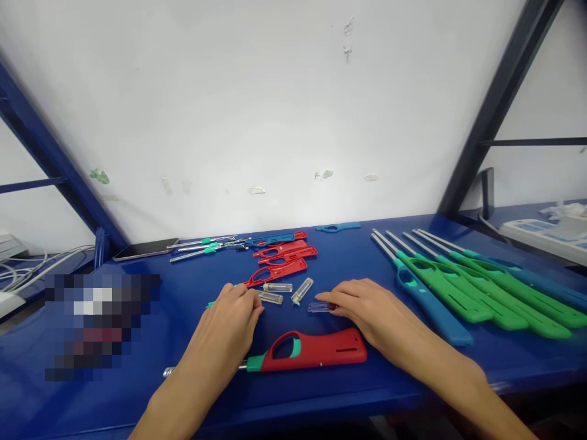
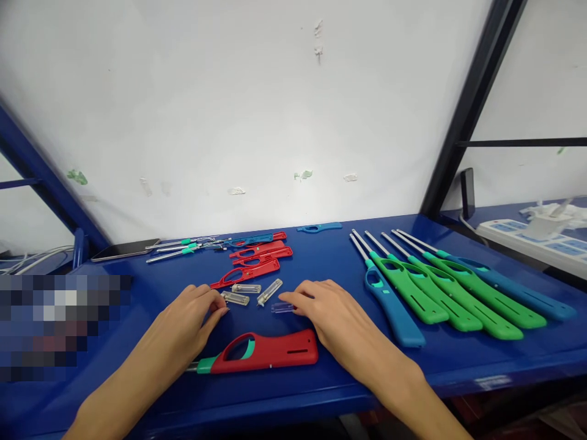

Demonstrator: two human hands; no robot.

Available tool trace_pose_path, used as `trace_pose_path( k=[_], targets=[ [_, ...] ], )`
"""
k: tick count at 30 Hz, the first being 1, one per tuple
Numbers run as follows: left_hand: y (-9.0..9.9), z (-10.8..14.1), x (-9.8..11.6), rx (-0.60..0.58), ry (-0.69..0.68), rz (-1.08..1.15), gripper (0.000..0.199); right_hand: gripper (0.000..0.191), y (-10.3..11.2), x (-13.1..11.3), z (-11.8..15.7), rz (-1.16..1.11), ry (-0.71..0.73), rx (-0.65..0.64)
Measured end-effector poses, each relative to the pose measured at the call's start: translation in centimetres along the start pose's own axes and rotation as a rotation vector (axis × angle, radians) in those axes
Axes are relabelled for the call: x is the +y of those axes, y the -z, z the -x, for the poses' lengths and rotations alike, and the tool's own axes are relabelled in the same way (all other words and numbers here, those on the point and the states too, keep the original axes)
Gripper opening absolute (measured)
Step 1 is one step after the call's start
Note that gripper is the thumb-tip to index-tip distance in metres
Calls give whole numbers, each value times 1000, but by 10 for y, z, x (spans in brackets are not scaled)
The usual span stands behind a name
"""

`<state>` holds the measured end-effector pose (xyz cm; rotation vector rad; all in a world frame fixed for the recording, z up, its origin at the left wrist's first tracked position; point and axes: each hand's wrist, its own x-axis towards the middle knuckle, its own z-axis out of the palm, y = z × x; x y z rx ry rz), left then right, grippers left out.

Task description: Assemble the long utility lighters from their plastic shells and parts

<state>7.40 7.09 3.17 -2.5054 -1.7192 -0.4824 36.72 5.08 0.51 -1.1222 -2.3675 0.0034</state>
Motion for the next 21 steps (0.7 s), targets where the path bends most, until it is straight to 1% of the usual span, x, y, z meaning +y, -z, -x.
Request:
trace_pose_path(
  k=[2,4,8,11,13,15,17,21],
  targets=[
    [2,-1,1,16,9,26,22,49,3,-1,1,-15,-21,26],
    [7,-2,3,35,24,71,22,52,8,-3,1,-62,-43,84],
    [23,-4,13,59,36,206,19,45,15,-10,-1,-142,-33,269],
    [32,-5,23,136,46,341,19,41,16,-13,-2,-139,-4,359],
    [32,-5,30,214,41,482,16,42,16,-15,-2,-130,-4,396],
    [29,-5,35,254,12,616,10,41,16,-16,-1,-119,-16,440],
    [25,-5,39,238,-43,668,11,38,17,-17,-1,-116,-35,493],
    [19,-3,48,213,-179,646,19,32,15,-17,1,-165,-96,585]
  ],
)
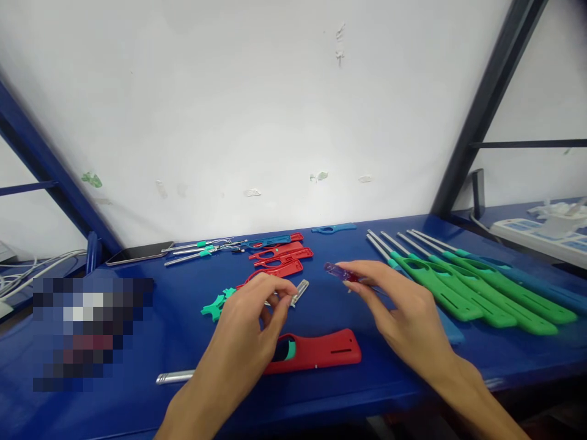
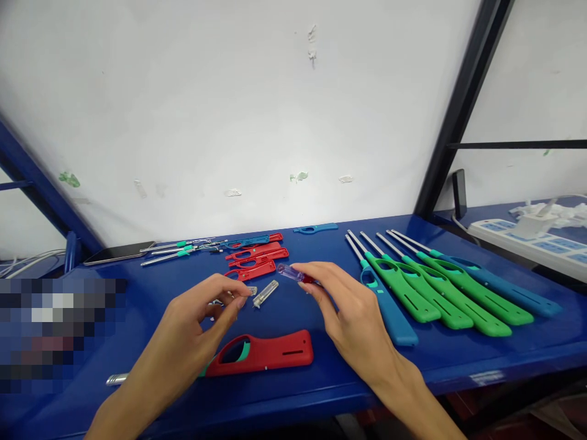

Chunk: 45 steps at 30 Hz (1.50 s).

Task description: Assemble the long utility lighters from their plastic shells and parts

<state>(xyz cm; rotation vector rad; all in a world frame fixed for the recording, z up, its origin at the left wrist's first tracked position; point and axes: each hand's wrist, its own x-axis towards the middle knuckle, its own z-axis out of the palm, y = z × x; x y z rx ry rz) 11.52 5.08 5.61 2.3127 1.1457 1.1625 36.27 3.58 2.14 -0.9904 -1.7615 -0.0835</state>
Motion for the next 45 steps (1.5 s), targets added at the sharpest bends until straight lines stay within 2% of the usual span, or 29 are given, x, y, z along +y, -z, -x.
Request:
trace_pose_path(
  k=[7,13,19,29,34,40,43,45],
  targets=[
    [-19,7,7,-66,-57,9,25,54,-2,-1,8,-210,-183,149],
    [-33,12,10,-79,-90,30,25,54,0,-13,6,-369,-163,312],
    [-42,20,12,-26,-147,27,43,63,2,-19,7,-438,-131,369],
    [-43,18,13,-2,-157,89,51,62,2,-18,10,-481,-104,251],
    [-43,20,18,25,-148,172,43,64,3,-18,11,-501,-90,186],
    [-43,19,22,38,-145,145,40,53,6,-15,12,-430,-103,221],
    [-48,18,19,1,-180,83,35,46,10,-12,9,-293,-183,126],
    [-51,18,17,-24,-194,61,33,38,14,-11,5,-186,-248,-2]
  ],
)
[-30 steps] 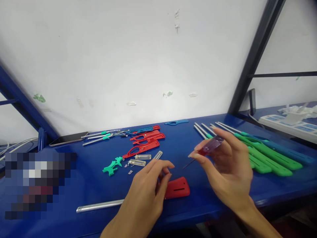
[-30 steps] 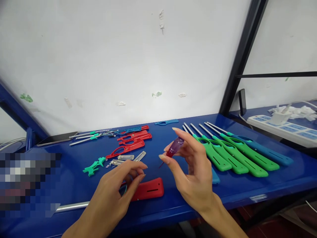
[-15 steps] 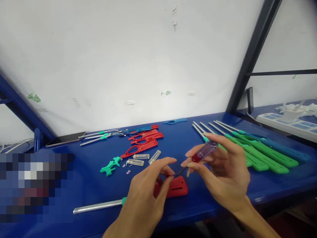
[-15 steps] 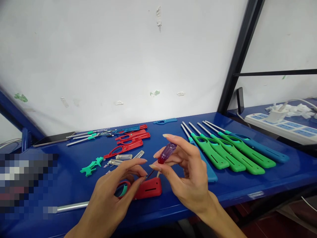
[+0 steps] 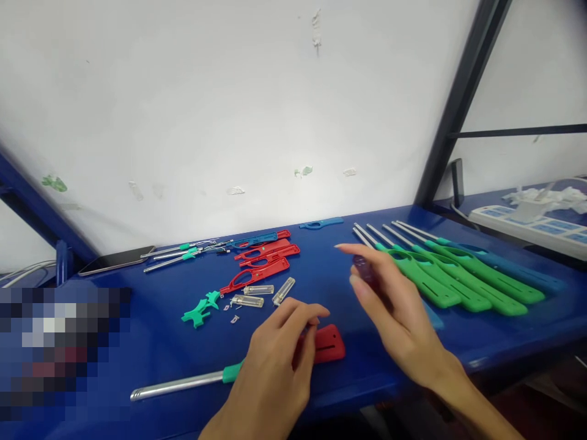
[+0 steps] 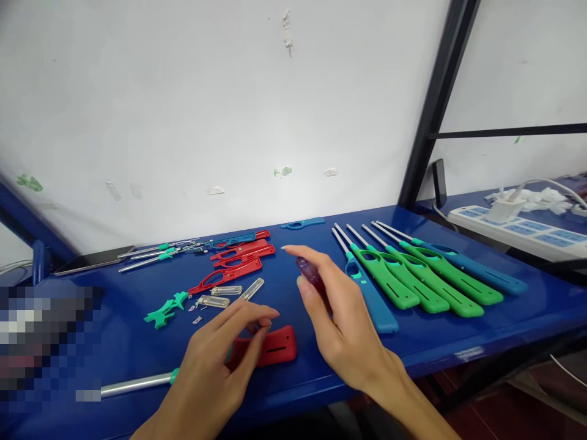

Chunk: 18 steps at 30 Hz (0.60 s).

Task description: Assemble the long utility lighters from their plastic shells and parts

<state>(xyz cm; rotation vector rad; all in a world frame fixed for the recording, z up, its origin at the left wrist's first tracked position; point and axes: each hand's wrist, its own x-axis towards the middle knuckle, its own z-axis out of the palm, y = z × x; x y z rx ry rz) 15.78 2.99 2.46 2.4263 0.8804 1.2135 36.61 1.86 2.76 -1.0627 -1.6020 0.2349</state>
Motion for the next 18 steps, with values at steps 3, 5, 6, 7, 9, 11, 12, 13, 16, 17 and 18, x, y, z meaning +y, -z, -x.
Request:
trace_pose_path(
  k=[3,5,6,7,9,11,12,13,16,17,18],
  targets=[
    [3,-2,-2,24,-18,-31,32,26,7,-2,1,160,-132,-264],
    [11,-4,-3,62,-20,-73,30,31,11,-2,8,256,-205,-450],
    [16,-5,-4,79,-18,-99,30,38,13,-2,13,293,-229,-520],
    [21,-6,-4,89,-15,-125,29,47,15,-1,18,322,-245,-567],
    [29,-8,-5,102,-9,-167,28,54,16,0,25,353,-255,-627],
    [33,-9,-6,100,-11,-190,27,48,14,1,27,349,-252,-678],
    [33,-9,-7,94,-13,-195,27,44,13,1,26,339,-248,-697],
    [33,-9,-7,89,-12,-199,27,40,13,0,25,331,-244,-707],
    [32,-9,-9,71,-1,-201,28,32,12,-3,19,300,-227,-701],
    [31,-8,-9,67,6,-199,29,30,12,-5,18,282,-227,-697],
    [31,-8,-9,66,10,-196,29,28,12,-6,17,259,-229,-692]
  ],
)
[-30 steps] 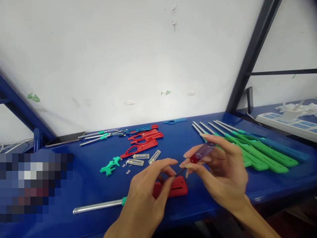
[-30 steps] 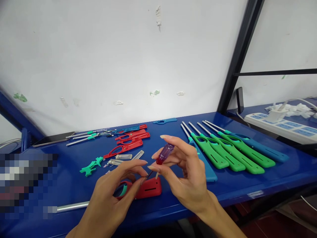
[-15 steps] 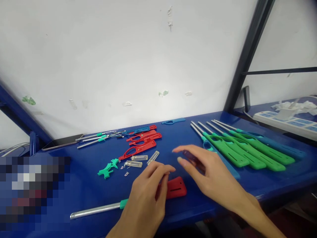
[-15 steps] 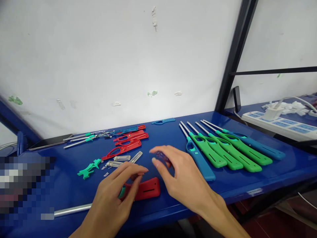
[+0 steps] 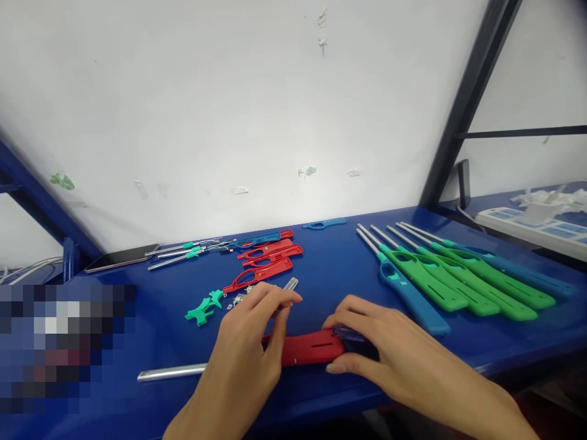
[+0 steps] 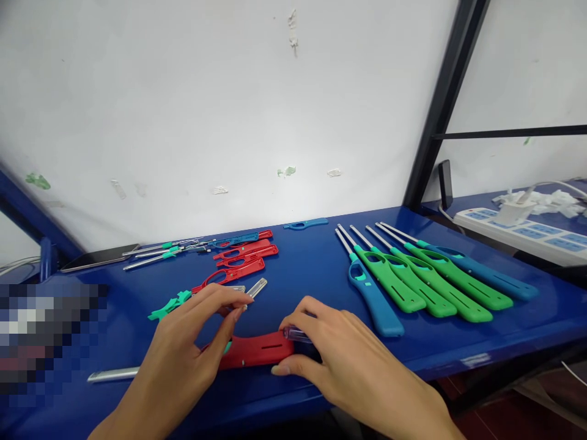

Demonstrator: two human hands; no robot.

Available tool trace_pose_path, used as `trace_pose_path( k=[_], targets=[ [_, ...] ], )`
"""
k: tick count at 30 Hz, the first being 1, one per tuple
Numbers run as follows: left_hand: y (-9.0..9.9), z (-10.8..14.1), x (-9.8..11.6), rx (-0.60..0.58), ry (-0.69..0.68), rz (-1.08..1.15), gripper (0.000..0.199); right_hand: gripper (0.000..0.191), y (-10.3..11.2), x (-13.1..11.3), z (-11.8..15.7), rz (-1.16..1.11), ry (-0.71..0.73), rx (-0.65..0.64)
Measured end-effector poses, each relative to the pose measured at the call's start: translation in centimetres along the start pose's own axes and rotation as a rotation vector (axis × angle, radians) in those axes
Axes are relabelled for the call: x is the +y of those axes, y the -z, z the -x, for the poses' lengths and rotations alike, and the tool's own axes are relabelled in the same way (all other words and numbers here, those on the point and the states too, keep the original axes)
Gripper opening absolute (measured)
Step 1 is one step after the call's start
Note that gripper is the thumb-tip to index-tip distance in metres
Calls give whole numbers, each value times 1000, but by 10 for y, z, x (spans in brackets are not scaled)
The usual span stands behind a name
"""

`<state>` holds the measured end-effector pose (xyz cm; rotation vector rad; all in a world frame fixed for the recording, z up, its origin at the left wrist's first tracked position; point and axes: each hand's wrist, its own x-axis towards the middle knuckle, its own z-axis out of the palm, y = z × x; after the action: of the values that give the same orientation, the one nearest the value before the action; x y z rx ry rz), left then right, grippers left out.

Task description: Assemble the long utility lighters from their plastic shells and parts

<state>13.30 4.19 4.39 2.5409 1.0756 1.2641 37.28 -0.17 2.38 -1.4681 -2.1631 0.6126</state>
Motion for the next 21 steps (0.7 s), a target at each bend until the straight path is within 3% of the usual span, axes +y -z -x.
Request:
trace_pose_path(
  k=[4,12,18,21],
  targets=[
    [-2,0,-2,-28,21,21,29,28,3,-4,-1,-83,11,28],
    [-9,4,-2,-202,138,39,37,22,-2,-14,-8,-199,73,123],
    [-13,7,0,-130,122,-119,40,13,-9,-16,-6,-283,112,149],
    [-15,7,1,-53,79,-154,43,32,-13,-15,-3,-256,-27,167]
  ],
)
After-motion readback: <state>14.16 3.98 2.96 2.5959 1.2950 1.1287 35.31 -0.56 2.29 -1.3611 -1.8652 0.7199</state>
